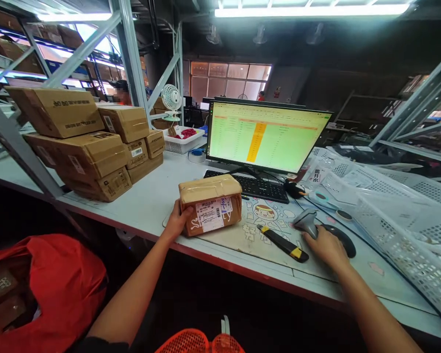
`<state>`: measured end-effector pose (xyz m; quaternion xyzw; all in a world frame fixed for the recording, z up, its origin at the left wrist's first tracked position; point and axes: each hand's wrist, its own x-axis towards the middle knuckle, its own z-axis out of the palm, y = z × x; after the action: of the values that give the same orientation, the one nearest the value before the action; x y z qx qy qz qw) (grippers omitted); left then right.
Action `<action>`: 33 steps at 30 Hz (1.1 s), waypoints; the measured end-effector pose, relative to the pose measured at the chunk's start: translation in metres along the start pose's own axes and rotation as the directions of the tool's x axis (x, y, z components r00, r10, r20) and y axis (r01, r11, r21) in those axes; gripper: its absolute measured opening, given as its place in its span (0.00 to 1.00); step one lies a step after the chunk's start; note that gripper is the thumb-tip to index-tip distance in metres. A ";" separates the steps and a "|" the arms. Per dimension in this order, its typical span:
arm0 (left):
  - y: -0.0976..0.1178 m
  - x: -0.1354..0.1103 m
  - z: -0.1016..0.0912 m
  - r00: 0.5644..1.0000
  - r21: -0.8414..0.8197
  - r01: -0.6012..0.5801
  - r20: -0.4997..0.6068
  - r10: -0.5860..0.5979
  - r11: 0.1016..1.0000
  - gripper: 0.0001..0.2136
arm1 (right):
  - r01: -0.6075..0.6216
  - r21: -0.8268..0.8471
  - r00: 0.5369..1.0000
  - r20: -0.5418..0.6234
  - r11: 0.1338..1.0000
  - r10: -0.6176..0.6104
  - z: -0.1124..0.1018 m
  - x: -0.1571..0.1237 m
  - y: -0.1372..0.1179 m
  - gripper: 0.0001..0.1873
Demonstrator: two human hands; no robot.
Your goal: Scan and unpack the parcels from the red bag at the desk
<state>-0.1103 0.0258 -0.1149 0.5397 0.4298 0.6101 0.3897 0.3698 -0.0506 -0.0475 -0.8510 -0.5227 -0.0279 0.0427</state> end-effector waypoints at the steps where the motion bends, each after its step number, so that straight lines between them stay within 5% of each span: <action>1: -0.002 -0.001 0.000 1.000 -0.007 0.004 0.030 -0.004 1.000 0.30 | -0.010 -0.014 1.000 0.024 1.000 0.010 0.000 0.001 0.002 0.30; 3: -0.004 0.000 0.000 0.997 -0.007 0.024 0.076 -0.023 1.000 0.32 | -0.030 -0.028 0.999 0.017 0.999 0.031 -0.009 0.004 -0.002 0.31; 7: -0.006 0.003 0.000 0.994 -0.030 0.040 0.100 -0.037 0.999 0.35 | 0.026 0.052 0.979 -0.205 0.998 -0.015 -0.032 0.028 -0.043 0.30; 11: -0.007 0.004 -0.001 0.997 -0.027 0.029 0.073 -0.027 0.999 0.35 | 0.226 0.105 0.974 -0.018 0.968 -0.225 -0.024 0.070 -0.106 0.25; 14: -0.007 0.004 -0.001 0.997 -0.021 0.022 0.077 -0.020 1.000 0.35 | 0.204 0.095 0.978 0.023 0.974 -0.207 -0.009 0.094 -0.136 0.27; 23: -0.003 0.003 0.000 0.995 0.020 0.063 0.081 -0.064 0.998 0.33 | 0.171 0.017 0.978 0.122 0.985 -0.172 0.000 0.118 -0.156 0.22; 28: -0.001 0.004 0.001 0.993 -0.025 0.073 0.094 -0.071 0.997 0.33 | 0.260 0.008 0.952 0.169 0.966 -0.257 -0.013 0.106 -0.164 0.23; 33: 0.001 0.002 0.000 0.985 -0.048 0.065 0.165 -0.057 0.997 0.37 | 0.422 0.037 0.890 0.175 0.906 -0.422 -0.015 0.031 -0.131 0.23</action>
<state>-0.1101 0.0271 -0.1129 0.5640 0.3965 0.5627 0.4562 0.2674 0.0343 -0.0236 -0.7162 -0.6967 0.0396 -0.0121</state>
